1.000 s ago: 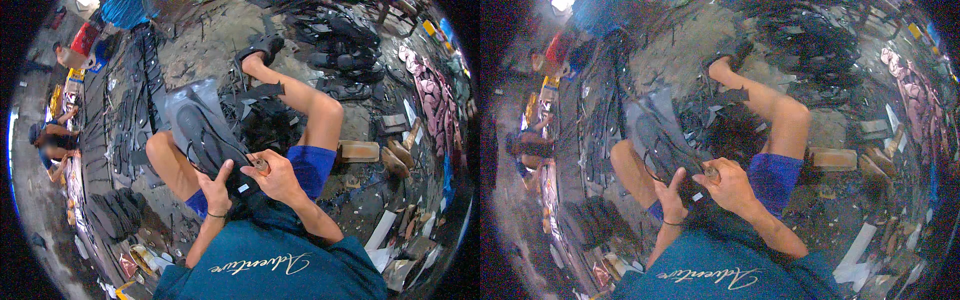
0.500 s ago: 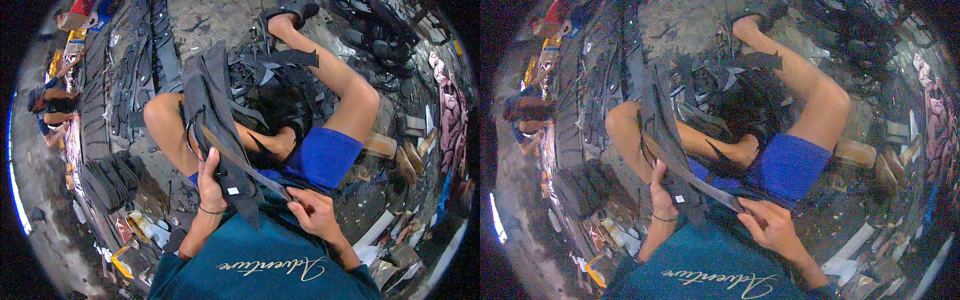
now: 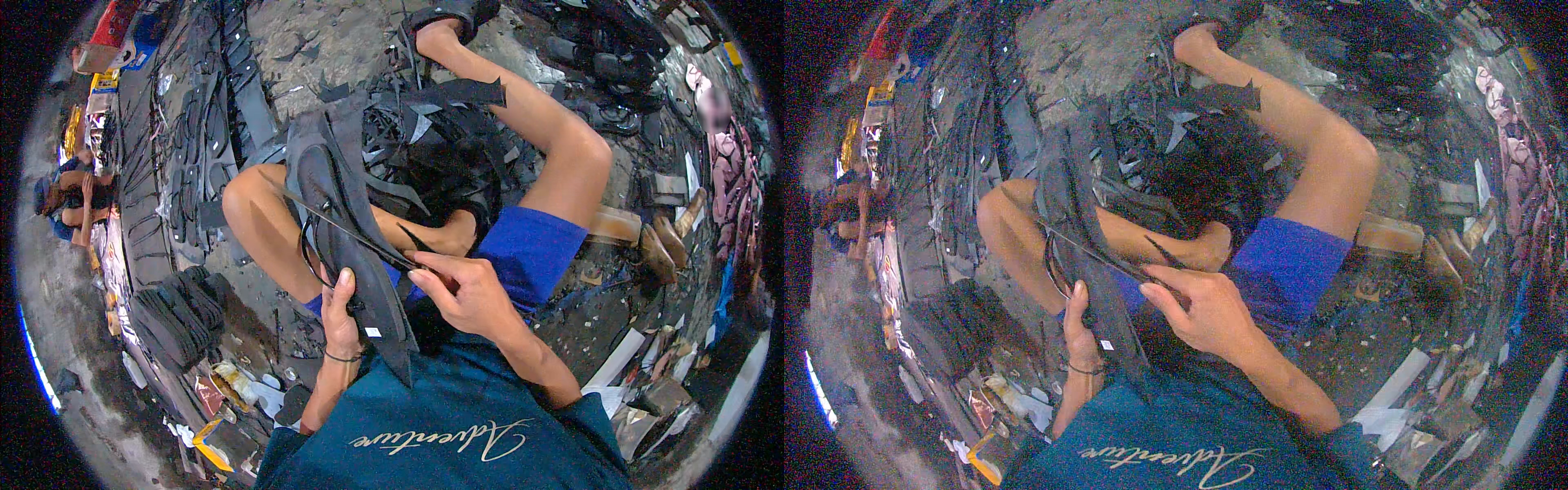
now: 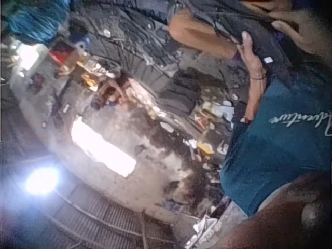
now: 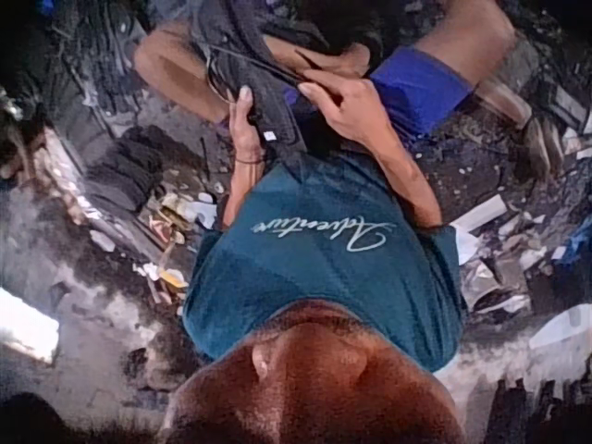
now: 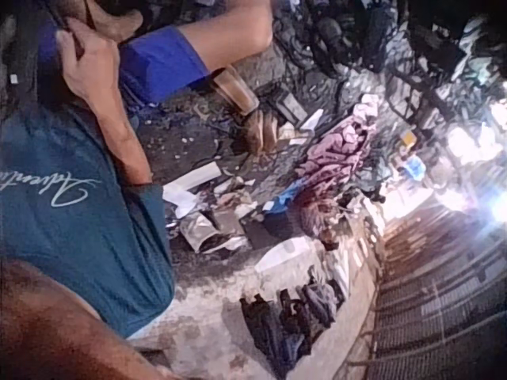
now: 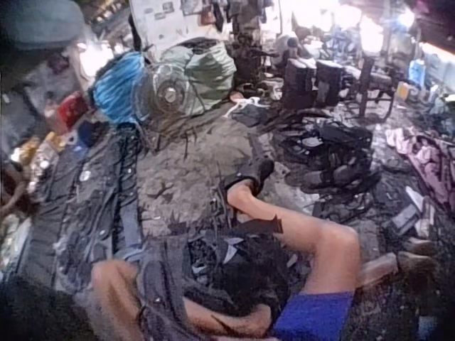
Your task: The person sits on the floor and uses a knife to trim excess material from the edges of black flip-flops. They handle each flip-flop individually, scraping and cutting along the perimeter, then place trimmed pieces aside.
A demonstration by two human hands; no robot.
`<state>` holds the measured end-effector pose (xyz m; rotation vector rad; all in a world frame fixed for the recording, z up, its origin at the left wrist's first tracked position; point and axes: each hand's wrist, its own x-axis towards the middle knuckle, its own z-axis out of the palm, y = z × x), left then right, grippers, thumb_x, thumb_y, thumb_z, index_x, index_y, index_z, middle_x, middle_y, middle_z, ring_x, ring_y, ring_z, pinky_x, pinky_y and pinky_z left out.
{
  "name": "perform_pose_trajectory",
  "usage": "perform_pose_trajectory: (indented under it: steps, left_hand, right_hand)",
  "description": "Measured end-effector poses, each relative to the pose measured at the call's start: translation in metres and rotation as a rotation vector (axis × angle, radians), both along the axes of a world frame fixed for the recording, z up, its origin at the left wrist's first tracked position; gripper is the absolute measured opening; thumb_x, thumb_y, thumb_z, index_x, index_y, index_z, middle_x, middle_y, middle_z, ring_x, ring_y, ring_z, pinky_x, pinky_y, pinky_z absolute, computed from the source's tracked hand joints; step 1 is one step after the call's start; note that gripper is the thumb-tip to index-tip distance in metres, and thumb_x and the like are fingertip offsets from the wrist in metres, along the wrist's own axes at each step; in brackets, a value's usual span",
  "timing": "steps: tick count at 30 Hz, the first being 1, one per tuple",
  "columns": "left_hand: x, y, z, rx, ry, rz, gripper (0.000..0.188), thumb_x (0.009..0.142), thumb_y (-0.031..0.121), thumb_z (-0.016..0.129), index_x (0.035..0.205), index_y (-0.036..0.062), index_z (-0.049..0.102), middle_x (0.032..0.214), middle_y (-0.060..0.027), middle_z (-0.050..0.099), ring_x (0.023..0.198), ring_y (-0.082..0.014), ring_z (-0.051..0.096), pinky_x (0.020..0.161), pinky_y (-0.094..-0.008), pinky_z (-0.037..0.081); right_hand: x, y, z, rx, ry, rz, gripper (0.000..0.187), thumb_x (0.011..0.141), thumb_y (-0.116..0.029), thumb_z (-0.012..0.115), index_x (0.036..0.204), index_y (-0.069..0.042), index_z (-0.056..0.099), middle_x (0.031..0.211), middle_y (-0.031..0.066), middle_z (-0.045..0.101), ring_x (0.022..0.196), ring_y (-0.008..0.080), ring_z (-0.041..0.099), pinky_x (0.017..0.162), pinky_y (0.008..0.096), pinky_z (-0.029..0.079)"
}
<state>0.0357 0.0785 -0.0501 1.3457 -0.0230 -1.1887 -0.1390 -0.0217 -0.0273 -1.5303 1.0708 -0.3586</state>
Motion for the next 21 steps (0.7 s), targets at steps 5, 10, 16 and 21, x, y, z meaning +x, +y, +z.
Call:
perform_pose_trajectory:
  steps: [5,10,16,21]
  left_hand:
    - [-0.003,-0.013,-0.001,0.010,0.042,-0.003,0.045,0.097,0.024,0.058,0.137,0.0060,0.047,0.114,-0.0084,0.063,0.095,-0.0182,0.065,0.083,-0.0326,0.055]
    - [-0.005,-0.019,0.002,0.049,0.137,0.026,0.043,0.098,0.026,0.056,0.136,0.0075,0.047,0.109,-0.0079,0.063,0.090,-0.0178,0.065,0.079,-0.0329,0.056]
    - [-0.001,-0.013,-0.006,0.075,0.035,0.076,0.042,0.097,0.044,0.057,0.112,0.0053,0.064,0.091,-0.0048,0.069,0.076,-0.0164,0.065,0.069,-0.0298,0.054]
    - [0.001,0.013,-0.017,0.102,-0.241,-0.053,0.051,0.095,0.029,0.058,0.138,0.0037,0.047,0.130,-0.0085,0.054,0.115,-0.0227,0.053,0.102,-0.0366,0.041]
  right_hand:
    - [0.023,0.001,-0.044,-0.306,0.003,-0.083,0.030,0.092,-0.023,0.066,0.117,-0.008,0.069,0.088,0.0172,0.070,0.068,0.0311,0.067,0.061,0.0395,0.053]
    - [0.059,-0.014,-0.075,-0.396,-0.146,-0.173,0.034,0.092,-0.018,0.060,0.125,-0.015,0.067,0.084,0.0129,0.066,0.071,0.0318,0.066,0.066,0.0383,0.054]
    - [0.108,-0.082,-0.081,-0.128,-0.146,-0.112,0.037,0.094,-0.039,0.060,0.121,-0.015,0.069,0.104,0.0179,0.071,0.096,0.0360,0.069,0.082,0.0452,0.055]
    - [0.157,-0.148,-0.142,0.205,-0.241,-0.405,0.045,0.096,-0.050,0.056,0.099,-0.008,0.073,0.076,0.0091,0.068,0.068,0.0240,0.061,0.059,0.0388,0.047]
